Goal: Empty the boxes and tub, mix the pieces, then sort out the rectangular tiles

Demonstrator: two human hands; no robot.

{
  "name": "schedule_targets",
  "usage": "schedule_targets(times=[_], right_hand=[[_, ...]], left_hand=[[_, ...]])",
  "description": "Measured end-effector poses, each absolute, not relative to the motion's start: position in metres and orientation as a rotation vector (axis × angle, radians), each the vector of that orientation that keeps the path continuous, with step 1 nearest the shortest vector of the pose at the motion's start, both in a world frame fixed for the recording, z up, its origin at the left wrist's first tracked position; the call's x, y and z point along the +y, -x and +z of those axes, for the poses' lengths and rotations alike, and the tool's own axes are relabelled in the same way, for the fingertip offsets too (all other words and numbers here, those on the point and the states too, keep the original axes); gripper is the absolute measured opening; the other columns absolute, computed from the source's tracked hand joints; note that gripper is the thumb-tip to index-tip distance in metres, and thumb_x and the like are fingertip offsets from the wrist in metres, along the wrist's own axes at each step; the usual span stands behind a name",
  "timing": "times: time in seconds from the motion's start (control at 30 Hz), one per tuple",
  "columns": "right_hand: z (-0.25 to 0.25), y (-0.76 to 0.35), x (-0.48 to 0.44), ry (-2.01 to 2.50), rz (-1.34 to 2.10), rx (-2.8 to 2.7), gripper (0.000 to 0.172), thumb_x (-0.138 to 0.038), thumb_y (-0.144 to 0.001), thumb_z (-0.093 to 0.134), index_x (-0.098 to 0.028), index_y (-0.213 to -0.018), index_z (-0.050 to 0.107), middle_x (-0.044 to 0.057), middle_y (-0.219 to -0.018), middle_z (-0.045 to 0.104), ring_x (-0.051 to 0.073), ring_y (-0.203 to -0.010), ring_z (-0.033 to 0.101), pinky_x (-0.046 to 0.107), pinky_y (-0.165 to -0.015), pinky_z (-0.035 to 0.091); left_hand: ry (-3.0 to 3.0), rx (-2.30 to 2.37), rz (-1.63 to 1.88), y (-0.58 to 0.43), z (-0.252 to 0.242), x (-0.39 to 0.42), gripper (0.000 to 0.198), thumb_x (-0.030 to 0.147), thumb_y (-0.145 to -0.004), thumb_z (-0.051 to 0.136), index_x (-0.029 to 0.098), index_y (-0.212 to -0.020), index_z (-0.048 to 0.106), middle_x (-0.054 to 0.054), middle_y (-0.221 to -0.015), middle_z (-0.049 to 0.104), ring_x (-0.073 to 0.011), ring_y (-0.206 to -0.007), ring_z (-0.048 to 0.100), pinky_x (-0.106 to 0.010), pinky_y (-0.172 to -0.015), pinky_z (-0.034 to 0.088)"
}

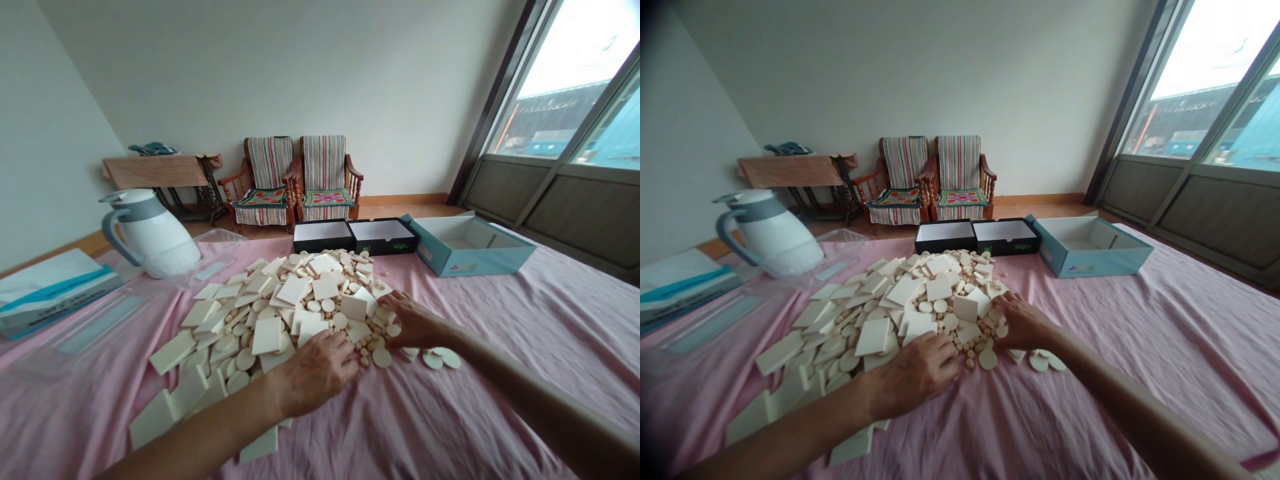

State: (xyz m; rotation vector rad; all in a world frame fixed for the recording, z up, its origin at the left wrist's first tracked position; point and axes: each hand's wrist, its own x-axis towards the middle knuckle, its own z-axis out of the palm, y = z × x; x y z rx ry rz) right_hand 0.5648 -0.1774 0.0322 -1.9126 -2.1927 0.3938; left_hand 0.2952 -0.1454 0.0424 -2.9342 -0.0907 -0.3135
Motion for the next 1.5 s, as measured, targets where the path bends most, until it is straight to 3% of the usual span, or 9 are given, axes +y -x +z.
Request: schedule_targets(times=[0.2, 0.37, 0.53, 0.7, 0.83, 0.93, 1.13, 1.33, 1.5], right_hand=[[0.028, -0.568, -0.169, 1.957, 0.459, -2.042, 0.049, -0.034, -0.066, 0.072, -0.018, -0.11, 0.056, 0.012, -0.113, 0.057, 0.026, -0.103, 0.054, 0.036, -0.087, 0.044], [0.015, -0.554, -0.164, 1.98, 0.291, -1.963, 0.05, -0.037, -0.071, 0.067, -0.014, -0.114, 0.056, 0.015, -0.114, 0.058, 0.028, -0.104, 0.053, 0.038, -0.089, 0.041], [0.011, -0.558, -0.16, 1.958, 0.214, -1.828, 0.047, -0.036, -0.066, 0.07, -0.016, -0.107, 0.061, 0.011, -0.102, 0.061, 0.026, -0.095, 0.056, 0.036, -0.082, 0.044], [0.04, -0.552, -0.133, 1.911, 0.418, -1.623, 0.036, -0.04, -0.069, 0.068, -0.017, -0.095, 0.063, 0.008, -0.093, 0.066, 0.022, -0.083, 0.061, 0.032, -0.071, 0.047], [0.061, -0.52, -0.098, 1.839, 0.444, -1.643, 0.042, -0.04, -0.068, 0.07, -0.016, -0.101, 0.063, 0.008, -0.1, 0.067, 0.021, -0.087, 0.062, 0.031, -0.073, 0.048], [0.07, -0.501, -0.075, 1.638, 0.439, -1.698, 0.047, -0.045, -0.073, 0.067, -0.016, -0.111, 0.062, 0.009, -0.106, 0.067, 0.02, -0.092, 0.063, 0.03, -0.078, 0.049], [0.071, -0.532, -0.038, 1.906, 0.184, -1.42, 0.031, -0.041, -0.08, 0.059, -0.018, -0.098, 0.067, 0.011, -0.107, 0.069, 0.025, -0.104, 0.061, 0.034, -0.085, 0.047], [0.046, -0.565, -0.02, 2.097, 0.238, -1.27, 0.033, -0.05, -0.075, 0.057, -0.018, -0.071, 0.064, 0.012, -0.07, 0.067, 0.027, -0.074, 0.065, 0.034, -0.061, 0.049], [0.035, -0.558, -0.02, 2.05, 0.325, -1.297, 0.04, -0.058, -0.075, 0.055, -0.02, -0.065, 0.062, 0.01, -0.068, 0.067, 0.023, -0.069, 0.065, 0.03, -0.056, 0.047]], left_hand=[[2.936, -0.137, -0.301, -0.296, 0.043, -0.147, 0.007, 0.022, -0.091, 0.055, 0.018, -0.096, 0.058, -0.005, -0.095, 0.06, -0.0198, -0.091, 0.053, -0.035, -0.078, 0.042], [2.873, -0.128, -0.243, -0.295, 0.049, -0.148, 0.006, 0.02, -0.089, 0.056, 0.017, -0.095, 0.056, -0.004, -0.093, 0.06, -0.0209, -0.093, 0.053, -0.036, -0.082, 0.04], [2.842, -0.196, -0.212, -0.292, 0.057, -0.148, 0.013, 0.026, -0.085, 0.061, 0.017, -0.093, 0.055, -0.004, -0.09, 0.059, -0.0219, -0.088, 0.052, -0.039, -0.083, 0.04], [2.861, -0.393, -0.266, -0.289, 0.065, -0.137, 0.015, 0.027, -0.083, 0.064, 0.018, -0.091, 0.055, -0.004, -0.091, 0.059, -0.0222, -0.087, 0.052, -0.038, -0.078, 0.041], [2.796, -0.661, -0.429, -0.286, 0.065, -0.116, 0.002, 0.017, -0.085, 0.056, 0.018, -0.083, 0.055, -0.005, -0.086, 0.059, -0.0219, -0.084, 0.052, -0.038, -0.079, 0.041], [2.713, -0.786, -0.563, -0.28, 0.063, -0.103, 0.008, 0.014, -0.086, 0.051, 0.017, -0.08, 0.056, -0.006, -0.083, 0.058, -0.0223, -0.084, 0.052, -0.039, -0.077, 0.041], [2.722, -0.848, -0.675, -0.272, 0.058, -0.097, 0.007, 0.018, -0.087, 0.052, 0.018, -0.081, 0.057, -0.005, -0.085, 0.058, -0.0228, -0.086, 0.051, -0.039, -0.079, 0.042], [2.768, -0.861, -0.678, -0.27, 0.055, -0.099, 0.003, 0.02, -0.086, 0.056, 0.018, -0.087, 0.058, -0.005, -0.092, 0.058, -0.0231, -0.091, 0.051, -0.04, -0.082, 0.043], [2.768, -0.877, -0.673, -0.27, 0.054, -0.099, 0.005, 0.018, -0.087, 0.053, 0.018, -0.085, 0.057, -0.006, -0.092, 0.058, -0.023, -0.093, 0.051, -0.041, -0.085, 0.044]])
